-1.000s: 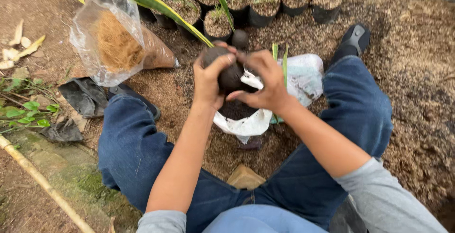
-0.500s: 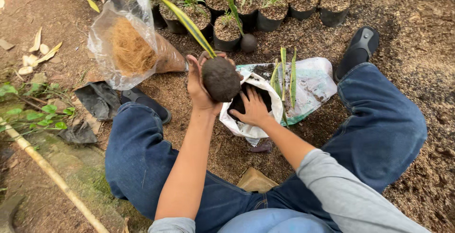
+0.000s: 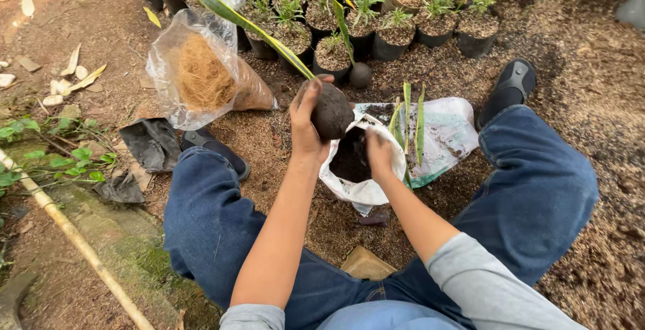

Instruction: The person sits on the ground and packs soil around a plant's root ball by hand, repeatedly adding soil from a nearby bag and compressing it to form a firm root ball. The person handles the plant and soil directly without using tools.

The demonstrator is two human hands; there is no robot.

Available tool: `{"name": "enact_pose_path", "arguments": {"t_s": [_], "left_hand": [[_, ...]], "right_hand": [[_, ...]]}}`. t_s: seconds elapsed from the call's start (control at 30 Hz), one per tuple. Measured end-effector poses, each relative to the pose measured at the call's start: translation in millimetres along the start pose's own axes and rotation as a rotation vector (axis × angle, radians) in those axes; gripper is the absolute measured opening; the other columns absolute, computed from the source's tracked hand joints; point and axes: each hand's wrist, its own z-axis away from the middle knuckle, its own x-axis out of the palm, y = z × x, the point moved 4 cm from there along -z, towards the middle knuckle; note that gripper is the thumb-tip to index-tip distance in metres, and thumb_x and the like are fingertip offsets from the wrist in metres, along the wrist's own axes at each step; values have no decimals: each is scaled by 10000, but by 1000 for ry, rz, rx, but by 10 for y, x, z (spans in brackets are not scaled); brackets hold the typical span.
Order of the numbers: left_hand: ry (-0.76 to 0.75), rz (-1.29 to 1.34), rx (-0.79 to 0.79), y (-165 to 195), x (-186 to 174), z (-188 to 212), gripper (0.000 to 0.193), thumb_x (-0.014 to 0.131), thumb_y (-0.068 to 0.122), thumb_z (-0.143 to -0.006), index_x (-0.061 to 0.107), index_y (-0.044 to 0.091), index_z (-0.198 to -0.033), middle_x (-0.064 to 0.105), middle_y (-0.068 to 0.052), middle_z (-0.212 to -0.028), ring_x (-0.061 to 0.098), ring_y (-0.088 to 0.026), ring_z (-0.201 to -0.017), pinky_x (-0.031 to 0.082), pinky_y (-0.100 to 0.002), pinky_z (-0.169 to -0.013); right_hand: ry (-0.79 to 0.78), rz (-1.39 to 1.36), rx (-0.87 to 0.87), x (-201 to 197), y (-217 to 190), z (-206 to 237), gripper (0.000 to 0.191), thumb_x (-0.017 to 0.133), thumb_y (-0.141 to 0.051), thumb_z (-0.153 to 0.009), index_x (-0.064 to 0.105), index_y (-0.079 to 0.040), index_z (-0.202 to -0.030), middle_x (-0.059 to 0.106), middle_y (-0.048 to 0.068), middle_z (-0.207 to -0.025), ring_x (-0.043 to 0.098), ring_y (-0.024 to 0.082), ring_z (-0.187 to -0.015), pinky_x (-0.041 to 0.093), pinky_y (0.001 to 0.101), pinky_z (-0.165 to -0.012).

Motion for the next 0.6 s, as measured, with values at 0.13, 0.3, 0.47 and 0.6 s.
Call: {"name": "enact_pose_path", "arguments": {"t_s": [0.13, 0.3, 0.47, 0.6], "left_hand": [[60, -96, 83, -113, -56, -52, 348, 765, 145, -872, 655, -40, -1146, 680, -98, -967, 702, -205, -830, 589, -365, -768], [55, -246, 228, -256, 61, -40, 325, 784, 77, -860, 645, -28, -1134, 678, -82, -1002, 678, -162, -917, 556, -309, -874], [-60, -306, 267, -307, 248, -17, 346, 753, 22, -849, 629, 1, -1172, 698, -80, -1029, 719, -179, -950, 572, -320, -938], [-200, -496, 432, -312, 380, 111, 311, 728, -6, -879, 660, -35, -1181, 728, -112, -1189, 636, -204, -1281, 473, -361, -1172]], "right_hand": [[-596, -1444, 431, 71, -303, 90, 446, 612, -481, -986, 703, -69, -844, 737, 125, -891, 691, 326, -815, 567, 467, -724], [-386, -1272, 454, -106, -877, 310, 275, 540, -334, -1012, 686, -107, -956, 755, 72, -1107, 711, 231, -1059, 570, 419, -992], [-471, -1118, 355, -200, -1229, 425, 263, 546, -346, -1021, 717, -146, -1022, 733, 21, -1123, 689, 192, -1062, 514, 371, -991], [-371, -977, 499, -190, -1067, 286, 325, 451, -424, -962, 667, -182, -967, 738, 40, -1044, 712, 193, -989, 527, 399, -970]]}}
